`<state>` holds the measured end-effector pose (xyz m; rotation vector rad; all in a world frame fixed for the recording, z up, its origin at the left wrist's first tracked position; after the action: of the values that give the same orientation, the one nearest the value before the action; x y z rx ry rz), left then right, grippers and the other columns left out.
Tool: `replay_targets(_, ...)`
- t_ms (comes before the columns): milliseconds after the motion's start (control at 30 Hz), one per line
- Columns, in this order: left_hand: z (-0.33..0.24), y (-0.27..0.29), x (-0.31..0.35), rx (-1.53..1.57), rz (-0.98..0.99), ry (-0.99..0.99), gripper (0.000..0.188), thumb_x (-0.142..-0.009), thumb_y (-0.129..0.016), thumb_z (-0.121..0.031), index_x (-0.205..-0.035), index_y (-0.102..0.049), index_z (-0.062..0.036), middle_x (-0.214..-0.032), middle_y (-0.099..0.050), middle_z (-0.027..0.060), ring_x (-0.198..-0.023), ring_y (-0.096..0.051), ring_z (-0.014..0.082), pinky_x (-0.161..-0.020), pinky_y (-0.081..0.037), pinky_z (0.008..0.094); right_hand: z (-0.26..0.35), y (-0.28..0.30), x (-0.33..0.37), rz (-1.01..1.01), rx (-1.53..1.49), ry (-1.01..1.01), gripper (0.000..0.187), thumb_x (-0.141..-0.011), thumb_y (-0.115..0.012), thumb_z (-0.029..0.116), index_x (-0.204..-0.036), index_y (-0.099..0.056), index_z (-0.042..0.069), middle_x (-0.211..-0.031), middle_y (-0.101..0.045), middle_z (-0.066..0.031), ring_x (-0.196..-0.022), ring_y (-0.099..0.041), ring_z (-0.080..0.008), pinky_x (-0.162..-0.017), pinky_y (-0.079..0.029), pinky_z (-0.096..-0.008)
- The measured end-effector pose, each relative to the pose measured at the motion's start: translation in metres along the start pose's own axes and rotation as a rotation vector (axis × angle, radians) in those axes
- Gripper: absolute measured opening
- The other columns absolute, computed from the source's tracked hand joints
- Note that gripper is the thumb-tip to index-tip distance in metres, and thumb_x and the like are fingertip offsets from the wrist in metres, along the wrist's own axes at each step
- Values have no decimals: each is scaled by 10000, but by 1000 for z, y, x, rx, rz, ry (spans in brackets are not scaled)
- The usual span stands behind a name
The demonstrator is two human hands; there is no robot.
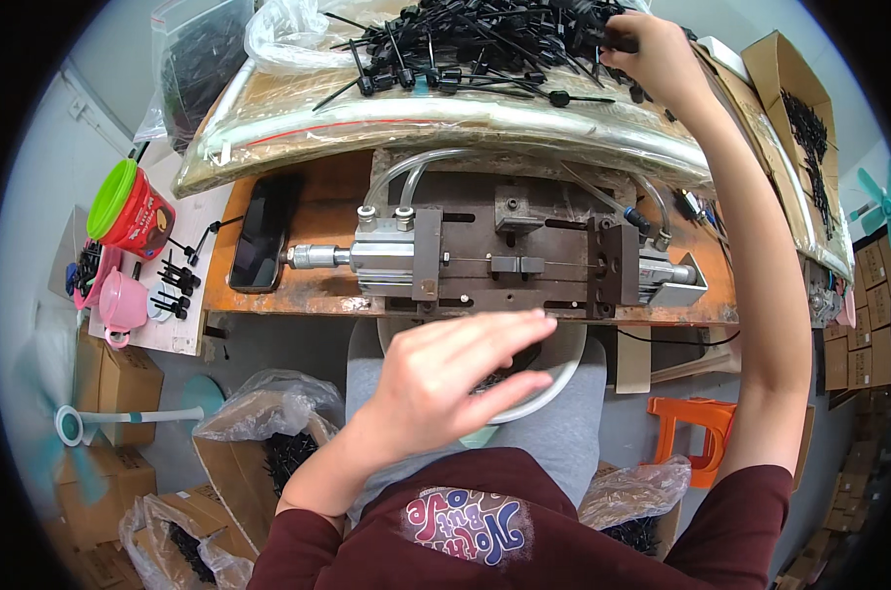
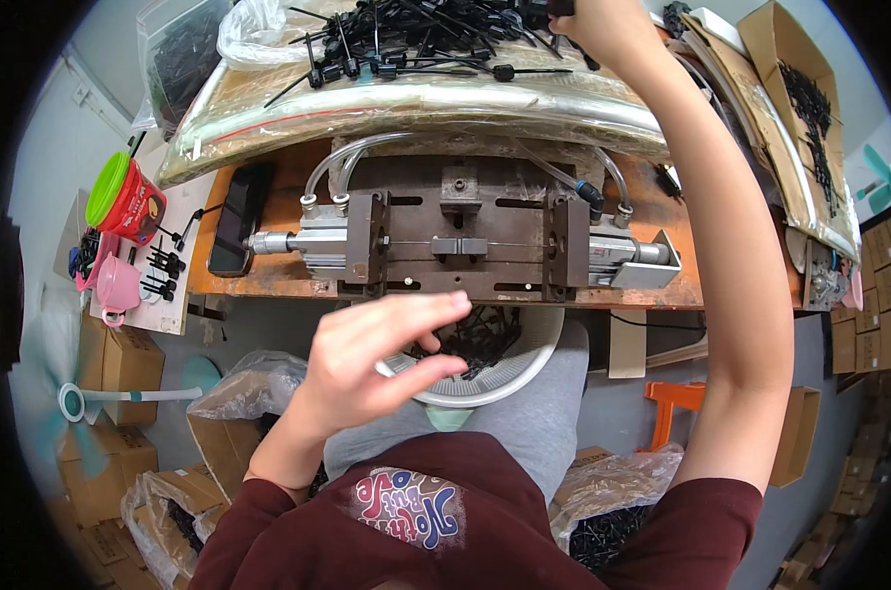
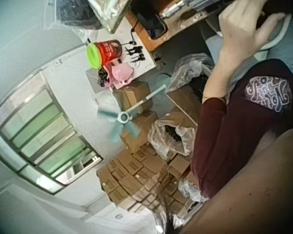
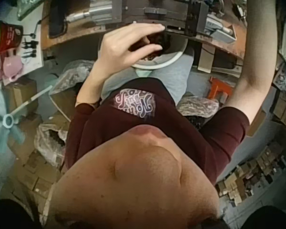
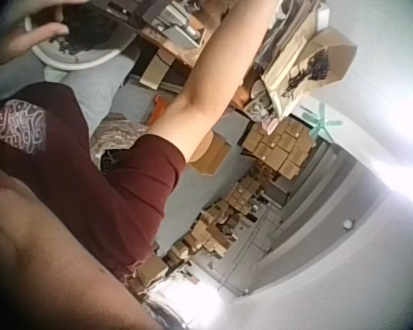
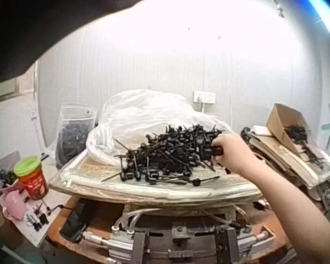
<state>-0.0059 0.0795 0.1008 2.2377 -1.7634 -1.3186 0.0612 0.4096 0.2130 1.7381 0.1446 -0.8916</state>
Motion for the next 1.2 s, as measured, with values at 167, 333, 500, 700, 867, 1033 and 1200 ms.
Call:
replay_targets(167,-3,-6,-9,50,-40,3,422,-725,-801,-60,-1123,-675,0,-1073,-699,150,-644,-658,153,-621,-530,257,26,-26,6,378,51,-14,351,-691,-788,34,-1022,-681,-14,-952,-686,-196,-941,-651,-355,-875,-506,-393)
replay_targets(333,1,-11,2,15,24,20,514,-705,-826,-183,-1161,-663,-9,-1067,-701,133,-655,-656,152,-619,-531,259,20,-19,8,497,-165,-179,311,-761,-741,55,-1063,-686,-1,-928,-705,-158,-774,-673,-246,-777,-535,-360)
replay_targets(500,-2,-3,1,16,8,26,523,-704,-816,-217,-1151,-665,11,-1047,-704,143,-665,-664,160,-628,-534,264,-8,-10,12,285,-104,-27,290,-790,-730,89,-1066,-674,18,-817,-689,-119,-692,-626,-158,-676,-502,-308)
replay_targets(700,1,11,-5,7,-47,14,472,-734,-791,-146,-1154,-661,27,-1028,-716,143,-675,-677,163,-636,-534,264,1,23,14,333,-458,-499,328,-923,-645,276,-1110,-632,7,-1101,-666,-180,-980,-665,-280,-847,-516,-431)
replay_targets(867,0,24,-20,37,-273,13,349,-804,-700,52,-1150,-655,38,-1032,-713,153,-816,-686,162,-716,-556,266,14,38,46,92,-893,-309,284,-901,-663,181,-1113,-653,-8,-886,-701,-63,-582,-530,-61,-593,-463,-245)
replay_targets(1033,3,28,-22,-93,-308,-41,380,-723,-770,38,-1095,-706,-7,-1039,-682,133,-864,-668,185,-719,-561,291,141,41,128,523,-1490,-579,186,-876,-706,127,-986,-694,-23,-791,-702,-86,-565,-625,-89,-559,-506,-210)
replay_targets(1200,11,8,-8,-1,-118,-44,360,-665,-805,-12,-1018,-740,-17,-944,-685,107,-835,-669,195,-700,-550,296,166,25,183,757,-1638,-760,133,-875,-718,109,-893,-700,-22,-653,-667,-65,-567,-626,-93,-524,-474,-212)
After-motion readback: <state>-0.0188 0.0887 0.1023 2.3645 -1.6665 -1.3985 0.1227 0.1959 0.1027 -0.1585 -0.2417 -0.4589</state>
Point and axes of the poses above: each hand's wrist, its own x-axis away from the middle knuckle, its own y-axis out of the back of the hand, z = x × y, the point moved 4 cm from there along -x, towards the middle knuckle
